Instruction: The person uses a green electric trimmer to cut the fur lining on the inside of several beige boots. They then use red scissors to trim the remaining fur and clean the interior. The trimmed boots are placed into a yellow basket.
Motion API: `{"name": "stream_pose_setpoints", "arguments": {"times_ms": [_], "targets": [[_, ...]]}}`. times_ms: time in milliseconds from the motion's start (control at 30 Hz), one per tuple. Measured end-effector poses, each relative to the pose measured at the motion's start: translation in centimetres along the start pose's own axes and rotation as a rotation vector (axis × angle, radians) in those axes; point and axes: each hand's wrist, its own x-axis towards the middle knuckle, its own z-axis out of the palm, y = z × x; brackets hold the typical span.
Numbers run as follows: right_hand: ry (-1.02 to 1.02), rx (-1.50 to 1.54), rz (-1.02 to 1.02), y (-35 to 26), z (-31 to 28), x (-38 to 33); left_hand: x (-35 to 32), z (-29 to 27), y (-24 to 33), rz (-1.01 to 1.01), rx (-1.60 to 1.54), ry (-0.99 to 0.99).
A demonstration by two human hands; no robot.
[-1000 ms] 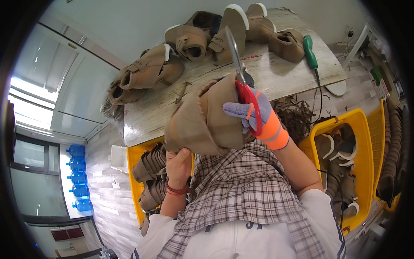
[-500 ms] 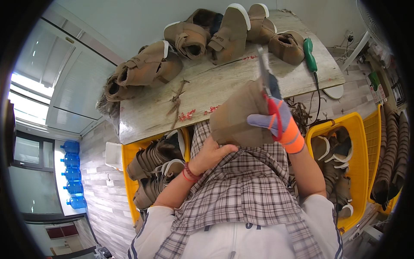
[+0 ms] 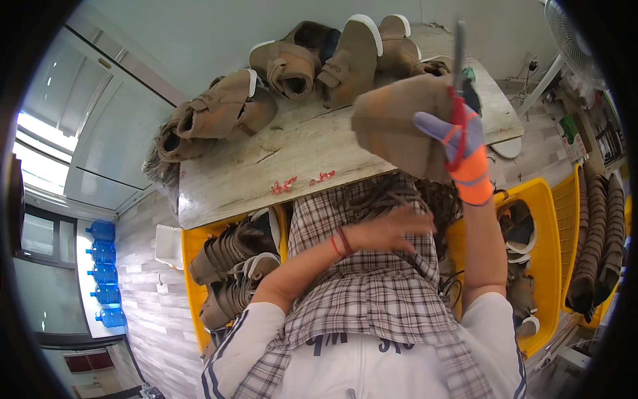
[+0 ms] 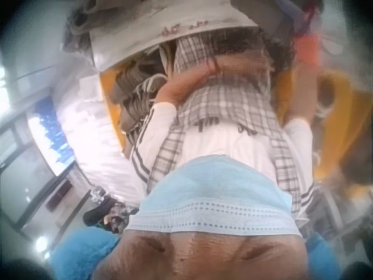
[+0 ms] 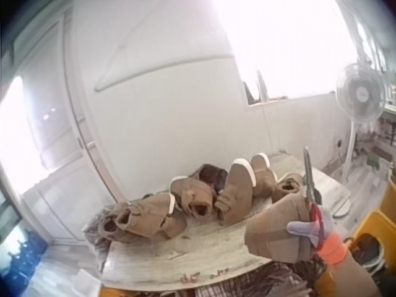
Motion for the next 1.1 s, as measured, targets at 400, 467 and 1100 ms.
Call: {"name": "stream_pose_setpoints", "arguments": {"times_ms": [400,467,1100], "targets": [[-0.151,0.550,0.586,-5.9,28.1,0.3,-16.9,-16.0,-0.6,-0.987,0.490,1.060],[-0.178,0.582,0.599,-5.5,29.9,0.9,-20.9,-21.7,-0.7,-0.674,0.958,1.175],[-0.081,0.650,0.739,1.0,8.7,-6.9,-25.2,-29.0,16.4,-0.316,-0.418,1.484]]}}
